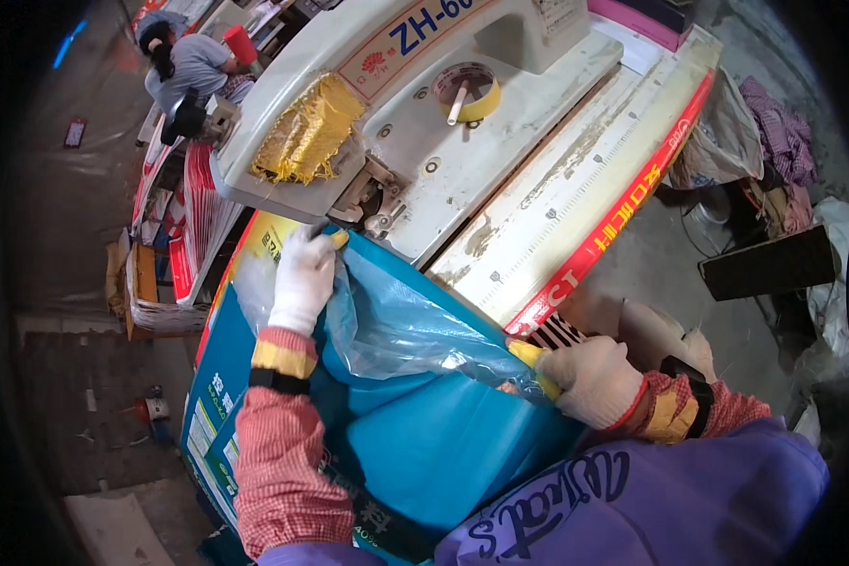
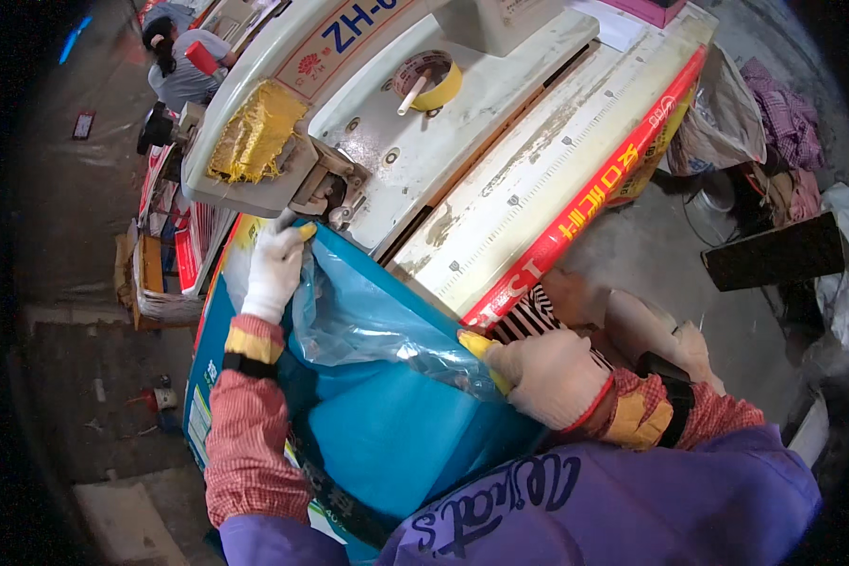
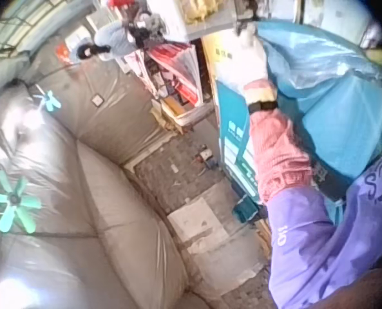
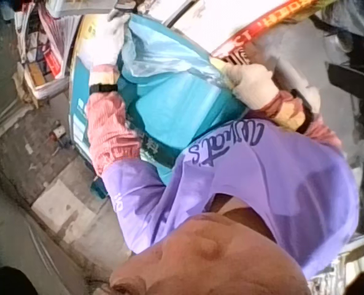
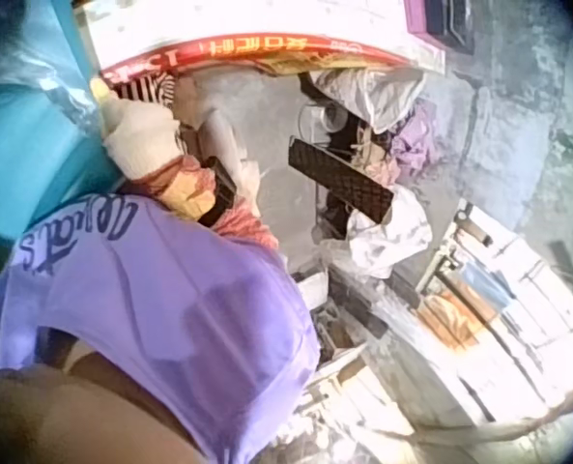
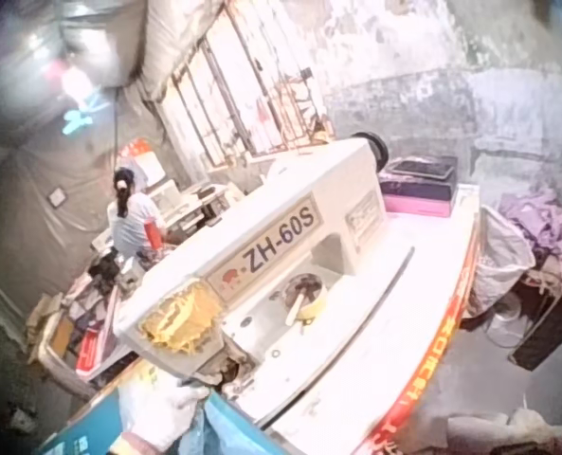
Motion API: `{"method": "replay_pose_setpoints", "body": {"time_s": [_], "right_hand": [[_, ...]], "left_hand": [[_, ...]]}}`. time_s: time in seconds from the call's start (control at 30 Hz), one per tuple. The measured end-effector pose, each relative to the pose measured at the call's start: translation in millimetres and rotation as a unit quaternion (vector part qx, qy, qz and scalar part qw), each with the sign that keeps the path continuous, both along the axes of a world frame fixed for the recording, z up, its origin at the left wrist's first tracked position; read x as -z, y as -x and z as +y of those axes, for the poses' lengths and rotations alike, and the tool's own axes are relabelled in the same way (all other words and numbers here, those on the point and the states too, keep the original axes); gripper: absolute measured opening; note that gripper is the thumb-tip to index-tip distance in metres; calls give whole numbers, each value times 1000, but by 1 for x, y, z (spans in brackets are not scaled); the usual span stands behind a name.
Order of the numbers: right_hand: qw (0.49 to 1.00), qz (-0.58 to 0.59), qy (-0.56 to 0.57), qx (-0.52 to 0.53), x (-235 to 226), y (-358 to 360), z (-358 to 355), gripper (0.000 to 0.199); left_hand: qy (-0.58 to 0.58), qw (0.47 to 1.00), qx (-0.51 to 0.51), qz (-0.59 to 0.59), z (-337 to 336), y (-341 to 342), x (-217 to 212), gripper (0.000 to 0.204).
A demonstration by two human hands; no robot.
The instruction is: Sewing the edges or sealing large industrial plastic bags using a sewing machine.
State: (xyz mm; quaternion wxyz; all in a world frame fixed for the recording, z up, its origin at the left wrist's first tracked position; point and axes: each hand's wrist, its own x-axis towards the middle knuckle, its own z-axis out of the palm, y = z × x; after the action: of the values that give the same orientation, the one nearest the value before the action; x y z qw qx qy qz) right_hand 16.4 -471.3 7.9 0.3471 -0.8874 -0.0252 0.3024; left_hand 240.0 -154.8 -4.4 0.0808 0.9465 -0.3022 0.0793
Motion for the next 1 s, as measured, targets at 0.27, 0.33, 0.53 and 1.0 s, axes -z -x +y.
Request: {"method": "replay_pose_setpoints", "body": {"time_s": [0.27,0.33,0.53,1.0], "right_hand": [[993,108,37,5,21,6,0,44],[985,161,52,43,34,-4,14,50],[998,-47,49,9,15,-91,88,60],[917,-238,-78,-311,25,-227,107,27]], "left_hand": [[-33,992,-94,82,3,24,-10,24],[-15,997,-58,39,4,6,-2,23],[-196,960,-181,-82,37,-109,-27,35],[-266,947,181,25,-105,75,-141,17]]}}
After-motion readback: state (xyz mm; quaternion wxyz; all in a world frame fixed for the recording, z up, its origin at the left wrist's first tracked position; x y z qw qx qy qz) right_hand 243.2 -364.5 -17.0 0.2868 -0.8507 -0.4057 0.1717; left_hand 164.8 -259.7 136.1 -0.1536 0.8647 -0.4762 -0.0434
